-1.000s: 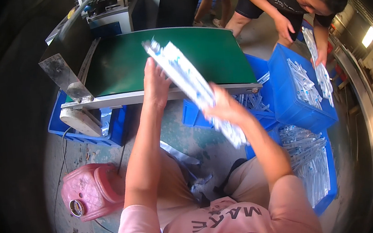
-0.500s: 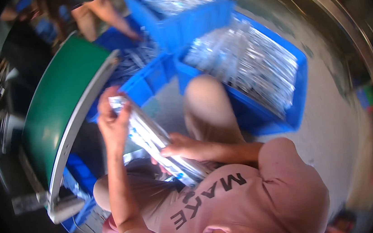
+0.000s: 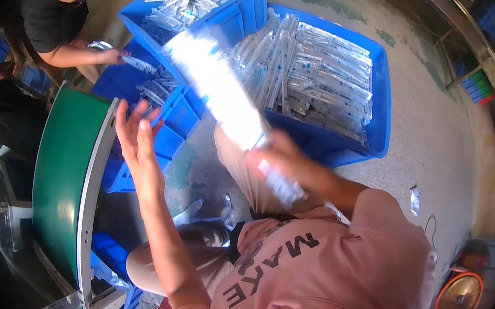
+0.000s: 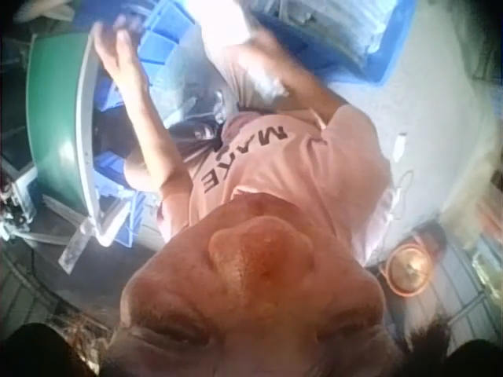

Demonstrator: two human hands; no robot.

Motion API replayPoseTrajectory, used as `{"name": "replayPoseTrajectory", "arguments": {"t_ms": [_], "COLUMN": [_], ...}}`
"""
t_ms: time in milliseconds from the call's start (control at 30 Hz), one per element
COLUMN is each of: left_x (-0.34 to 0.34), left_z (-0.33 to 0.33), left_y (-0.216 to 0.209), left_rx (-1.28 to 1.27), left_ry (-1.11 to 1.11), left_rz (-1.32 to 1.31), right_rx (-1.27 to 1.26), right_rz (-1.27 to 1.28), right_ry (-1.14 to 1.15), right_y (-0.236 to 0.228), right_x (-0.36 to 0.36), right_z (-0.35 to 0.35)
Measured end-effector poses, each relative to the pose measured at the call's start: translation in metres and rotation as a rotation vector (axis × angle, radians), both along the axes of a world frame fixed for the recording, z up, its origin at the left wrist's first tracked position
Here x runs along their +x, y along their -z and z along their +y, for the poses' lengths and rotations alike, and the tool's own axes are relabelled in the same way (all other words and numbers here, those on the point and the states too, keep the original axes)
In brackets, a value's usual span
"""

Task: The person sorts a collection of packaged items by taking them from a blue bin and placing them either into another blue bin or onto a green conveyor belt by hand.

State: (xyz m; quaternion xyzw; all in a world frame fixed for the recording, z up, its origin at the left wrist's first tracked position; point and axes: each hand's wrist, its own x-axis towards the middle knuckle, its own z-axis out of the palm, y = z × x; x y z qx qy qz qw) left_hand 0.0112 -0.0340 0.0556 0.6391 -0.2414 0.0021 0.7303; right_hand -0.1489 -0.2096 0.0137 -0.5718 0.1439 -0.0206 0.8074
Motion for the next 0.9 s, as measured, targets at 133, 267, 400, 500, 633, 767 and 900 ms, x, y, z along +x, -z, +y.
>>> {"name": "replayPoseTrajectory", "arguments": {"t_ms": [133,267,400,500,633,767,900], "left_x": [0.0,0.01,0.022,0.026,0.03,0.033,0.027], "left_z": [0.049,0.072,0.096,0.107,0.126,0.127,0.134], "left_y": [0.009,0.004,0.01,0.015,0.03,0.036,0.031], "left_rx": [0.182,0.288,0.298,0.296,0.293,0.343,0.31], "left_ry": [0.002,-0.049,-0.16,-0.252,-0.276,-0.289,-0.296], "left_rz": [0.039,0.054,0.041,0.061,0.08,0.112,0.094], "right_rx": [-0.421,-0.762,-0.948,-1.087,-1.43,-1.776,-1.323], "right_rz": [0.119,0.279,0.5,0.618,0.668,0.628,0.678], "right_ry": [0.576,0.736,0.8,0.819,0.562,0.359,0.567], "right_y": [0.016,0.084,0.12,0.13,0.141,0.153,0.109], "right_x": [0.038,0.073,0.123,0.147,0.162,0.161,0.154], "right_z": [-0.131,-0.265,-0.307,-0.309,-0.296,-0.319,-0.276]}}
